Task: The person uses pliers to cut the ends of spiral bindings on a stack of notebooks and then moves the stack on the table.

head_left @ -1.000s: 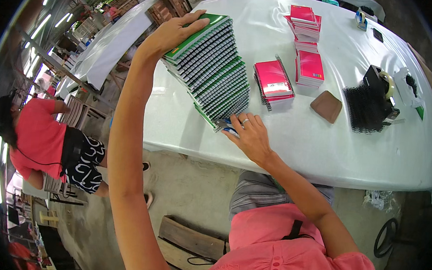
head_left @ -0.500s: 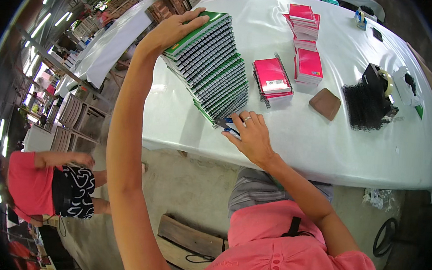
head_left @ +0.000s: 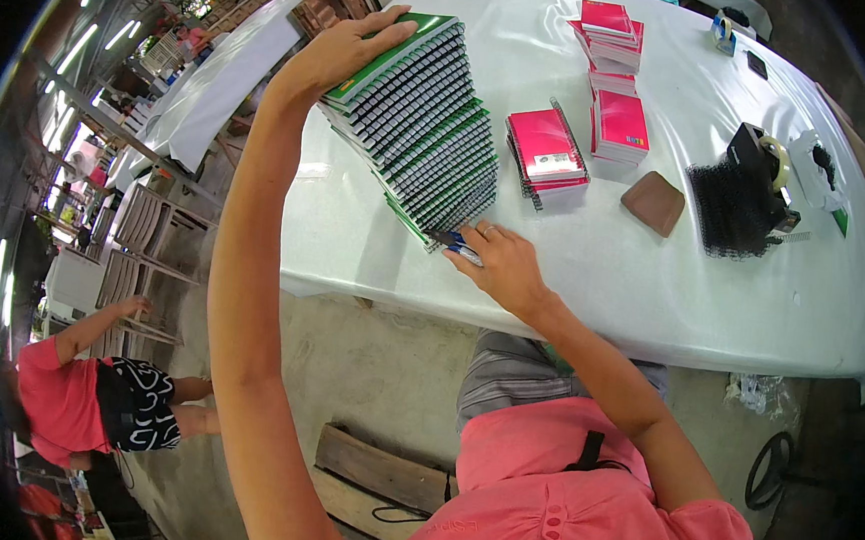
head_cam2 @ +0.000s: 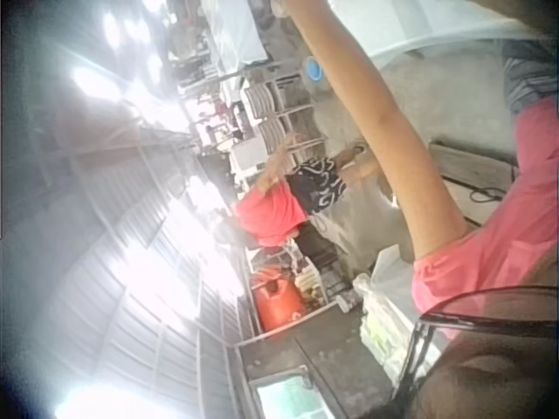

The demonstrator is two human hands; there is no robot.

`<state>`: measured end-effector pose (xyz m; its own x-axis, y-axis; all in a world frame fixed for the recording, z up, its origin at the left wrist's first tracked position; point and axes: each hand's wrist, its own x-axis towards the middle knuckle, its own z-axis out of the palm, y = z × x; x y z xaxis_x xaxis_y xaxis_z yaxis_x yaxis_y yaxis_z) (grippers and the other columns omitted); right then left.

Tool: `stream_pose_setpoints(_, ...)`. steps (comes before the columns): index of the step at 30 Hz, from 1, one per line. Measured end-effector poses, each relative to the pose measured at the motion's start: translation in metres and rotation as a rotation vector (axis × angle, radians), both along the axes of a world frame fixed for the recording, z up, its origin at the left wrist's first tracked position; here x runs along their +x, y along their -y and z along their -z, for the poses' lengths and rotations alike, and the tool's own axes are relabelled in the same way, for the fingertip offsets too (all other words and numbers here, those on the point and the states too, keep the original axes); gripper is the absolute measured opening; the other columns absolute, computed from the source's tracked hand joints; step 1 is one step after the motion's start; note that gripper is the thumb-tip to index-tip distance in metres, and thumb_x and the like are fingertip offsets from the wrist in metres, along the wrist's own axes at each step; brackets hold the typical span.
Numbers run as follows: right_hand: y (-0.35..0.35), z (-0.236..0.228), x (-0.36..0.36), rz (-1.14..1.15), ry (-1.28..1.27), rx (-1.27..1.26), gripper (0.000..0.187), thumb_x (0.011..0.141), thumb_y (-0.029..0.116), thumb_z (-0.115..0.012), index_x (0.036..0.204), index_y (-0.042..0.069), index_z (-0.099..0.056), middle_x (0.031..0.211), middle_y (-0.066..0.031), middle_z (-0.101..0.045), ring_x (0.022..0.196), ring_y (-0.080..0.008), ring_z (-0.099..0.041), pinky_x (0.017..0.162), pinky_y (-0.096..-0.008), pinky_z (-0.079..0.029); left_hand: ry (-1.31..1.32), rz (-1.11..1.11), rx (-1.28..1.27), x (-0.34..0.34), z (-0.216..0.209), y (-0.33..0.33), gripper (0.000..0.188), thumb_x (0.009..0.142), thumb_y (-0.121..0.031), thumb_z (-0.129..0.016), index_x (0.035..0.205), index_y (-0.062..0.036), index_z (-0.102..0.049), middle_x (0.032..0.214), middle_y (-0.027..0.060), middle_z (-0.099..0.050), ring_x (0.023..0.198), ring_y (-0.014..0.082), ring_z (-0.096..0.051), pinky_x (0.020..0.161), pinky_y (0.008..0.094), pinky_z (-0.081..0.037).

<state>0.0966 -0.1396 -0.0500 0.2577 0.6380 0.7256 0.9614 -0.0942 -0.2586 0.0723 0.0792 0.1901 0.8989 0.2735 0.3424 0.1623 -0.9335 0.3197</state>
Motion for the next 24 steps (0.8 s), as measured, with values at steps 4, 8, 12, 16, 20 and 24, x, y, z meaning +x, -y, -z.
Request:
stream_pose_setpoints(4,0.003,-0.044,0.005,-0.249,-0.871,-0.587,0.04,0.085,0.037,-0.062,0.092,-0.002,-0.062,0.081,-0.0148,-0.06,0.071,-0.0251,-0.061,0.062,-0.0375,-0.048,-0.024,0.006,-0.027,-0.004,-0.001,-0.003,0.067,0.084,-0.061,-0.048,0.133,-0.0152,-0.05,0.124,0.0188,-0.056,0.115,0.0336,-0.054,0.1,0.0365,-0.038)
stream_pose_setpoints(8,0.011,-0.031,-0.009,-0.09,-0.517,-0.392,0.039,0.084,0.036,-0.063,0.094,-0.002,-0.062,0.085,-0.0142,-0.059,0.077,-0.0258,-0.059,0.067,-0.0382,-0.046,-0.016,0.02,-0.011,-0.003,-0.002,-0.004,0.067,0.084,-0.06,-0.048,0.133,-0.0154,-0.049,0.122,0.0187,-0.058,0.114,0.0331,-0.055,0.099,0.0367,-0.038)
stream_pose_setpoints(12,0.016,-0.012,-0.01,0.094,-0.148,-0.136,0.04,0.08,0.035,-0.067,0.1,0.001,-0.061,0.092,-0.0125,-0.058,0.088,-0.0245,-0.054,0.077,-0.0364,-0.042,-0.032,-0.021,-0.025,0.0,0.0,0.005,0.066,0.085,-0.06,-0.047,0.134,-0.0153,-0.049,0.119,0.0182,-0.06,0.113,0.0317,-0.056,0.099,0.0368,-0.038)
stream_pose_setpoints(16,0.007,-0.003,-0.01,0.057,-0.023,-0.107,0.043,0.076,0.033,-0.07,0.103,0.002,-0.058,0.097,-0.0114,-0.056,0.092,-0.0239,-0.049,0.079,-0.0347,-0.038,-0.033,-0.012,-0.021,-0.004,-0.003,-0.004,0.067,0.085,-0.06,-0.048,0.133,-0.0133,-0.049,0.12,0.0177,-0.06,0.115,0.0305,-0.054,0.101,0.0353,-0.036)
stream_pose_setpoints(20,0.003,0.002,-0.005,0.059,0.058,-0.079,0.041,0.076,0.032,-0.07,0.102,0.002,-0.058,0.096,-0.0113,-0.056,0.091,-0.0236,-0.05,0.079,-0.0348,-0.039,-0.003,0.018,-0.008,-0.003,0.0,0.0,0.067,0.084,-0.059,-0.049,0.133,-0.0132,-0.05,0.123,0.0172,-0.058,0.116,0.0309,-0.053,0.101,0.035,-0.035)
stream_pose_setpoints(24,0.002,0.006,-0.003,0.025,0.02,-0.085,0.039,0.076,0.031,-0.07,0.1,0.002,-0.059,0.095,-0.0105,-0.056,0.089,-0.023,-0.052,0.076,-0.035,-0.041,-0.026,-0.016,-0.038,-0.004,-0.001,0.002,0.067,0.084,-0.059,-0.05,0.133,-0.0127,-0.05,0.127,0.0166,-0.055,0.118,0.0307,-0.052,0.102,0.0345,-0.034)
